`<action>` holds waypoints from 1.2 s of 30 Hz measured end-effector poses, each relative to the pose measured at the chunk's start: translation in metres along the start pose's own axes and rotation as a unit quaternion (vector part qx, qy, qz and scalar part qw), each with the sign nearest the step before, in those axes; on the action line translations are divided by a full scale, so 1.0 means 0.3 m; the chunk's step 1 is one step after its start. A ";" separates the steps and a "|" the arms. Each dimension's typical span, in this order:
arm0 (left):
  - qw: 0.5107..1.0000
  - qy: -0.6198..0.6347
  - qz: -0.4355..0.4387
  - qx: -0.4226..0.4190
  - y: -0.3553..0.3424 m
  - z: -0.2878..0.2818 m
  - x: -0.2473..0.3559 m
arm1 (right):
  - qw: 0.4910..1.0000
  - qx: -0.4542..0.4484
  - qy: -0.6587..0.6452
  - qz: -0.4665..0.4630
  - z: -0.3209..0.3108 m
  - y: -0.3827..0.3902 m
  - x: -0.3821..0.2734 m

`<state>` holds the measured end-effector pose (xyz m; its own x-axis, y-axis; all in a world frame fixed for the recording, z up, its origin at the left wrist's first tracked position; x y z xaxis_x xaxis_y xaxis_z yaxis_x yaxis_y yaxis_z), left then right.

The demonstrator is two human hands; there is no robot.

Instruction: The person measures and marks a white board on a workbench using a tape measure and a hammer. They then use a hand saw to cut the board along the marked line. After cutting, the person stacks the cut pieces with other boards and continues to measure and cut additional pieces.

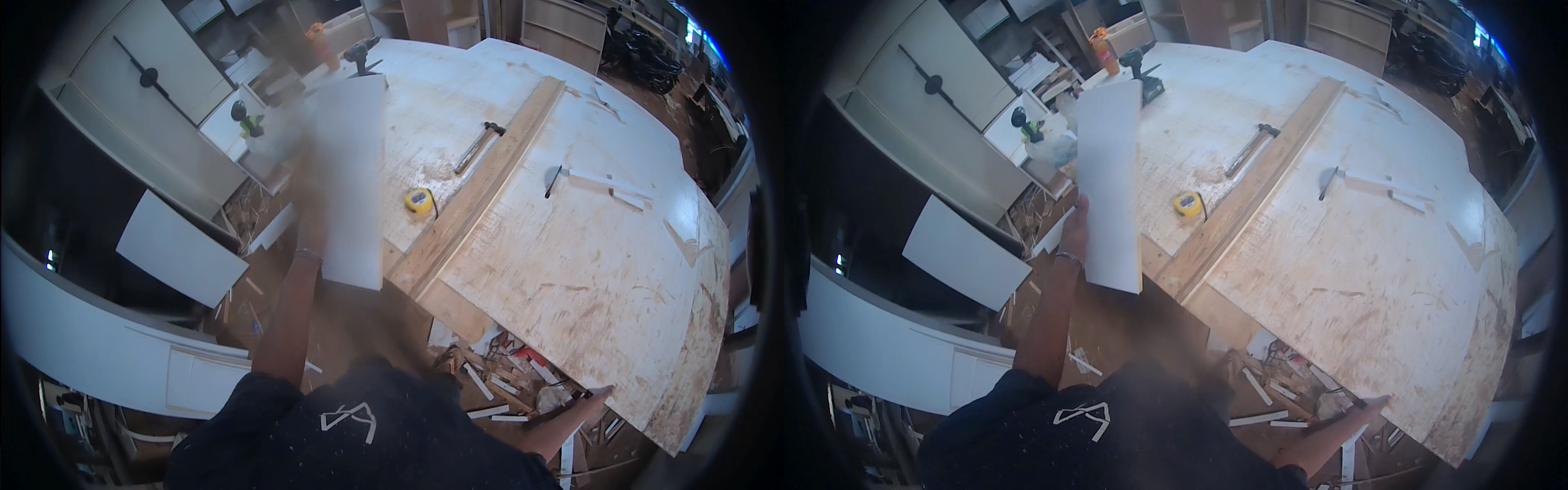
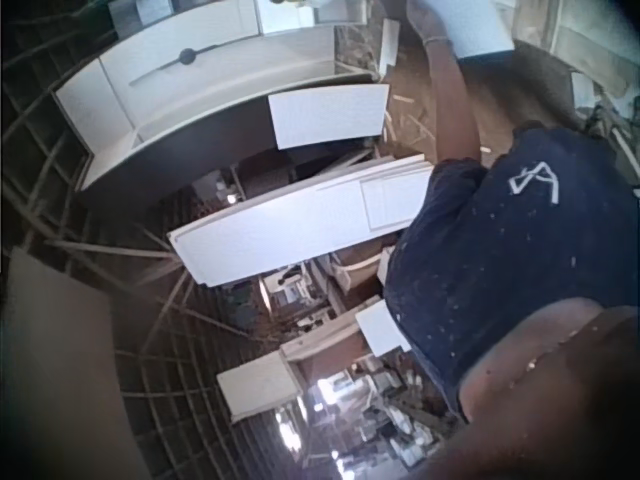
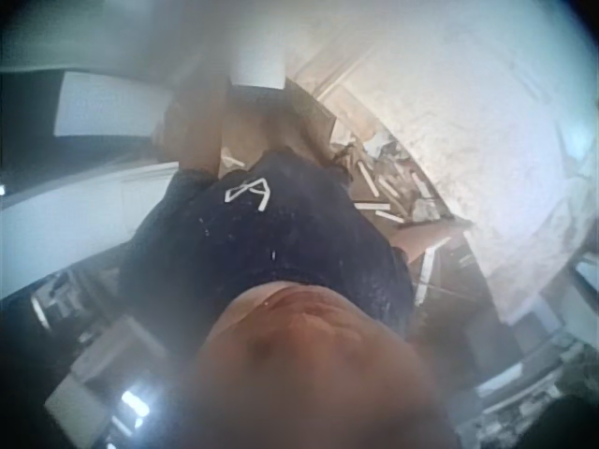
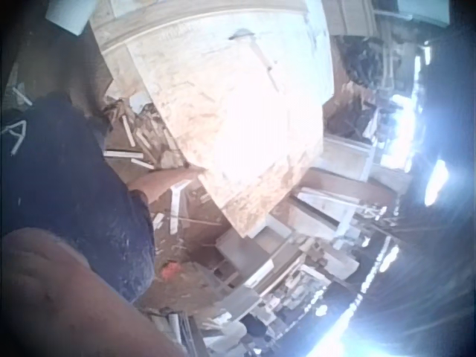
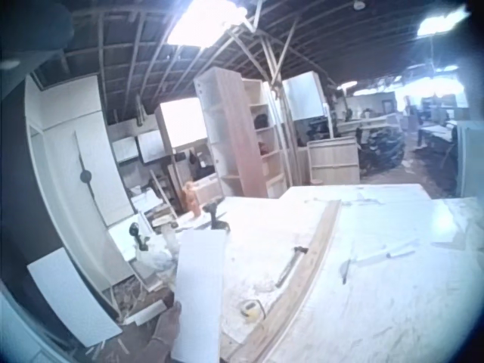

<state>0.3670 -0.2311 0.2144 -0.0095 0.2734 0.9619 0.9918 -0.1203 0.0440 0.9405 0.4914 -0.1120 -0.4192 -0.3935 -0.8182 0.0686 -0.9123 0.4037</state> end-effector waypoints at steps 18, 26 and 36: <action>0.854 0.226 -0.328 0.336 1.008 -0.858 -1.232 | 0.326 -0.664 0.524 0.423 0.356 1.712 1.279; 0.594 0.688 -0.062 0.412 1.678 -0.818 -1.357 | -0.078 -0.894 0.412 0.160 0.606 3.221 1.161; 0.549 0.628 -0.059 0.548 1.955 -1.261 -1.368 | -0.190 -0.888 0.358 0.217 0.257 3.973 1.430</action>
<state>0.9042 -0.7747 -0.0524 0.5203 -0.7393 0.4275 0.4487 0.6626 0.5997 0.7725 -0.7561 0.0497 -0.0948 0.3714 -0.9236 -0.2604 0.8862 0.3831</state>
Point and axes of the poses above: each hand's wrist, its own y-axis away from the middle knuckle, its own z-axis out of the palm, x = y × z, the point moved 8 cm from there along -y, towards the middle knuckle, and after that the axes turned 14 degrees about -x, right-handed, at the moved point
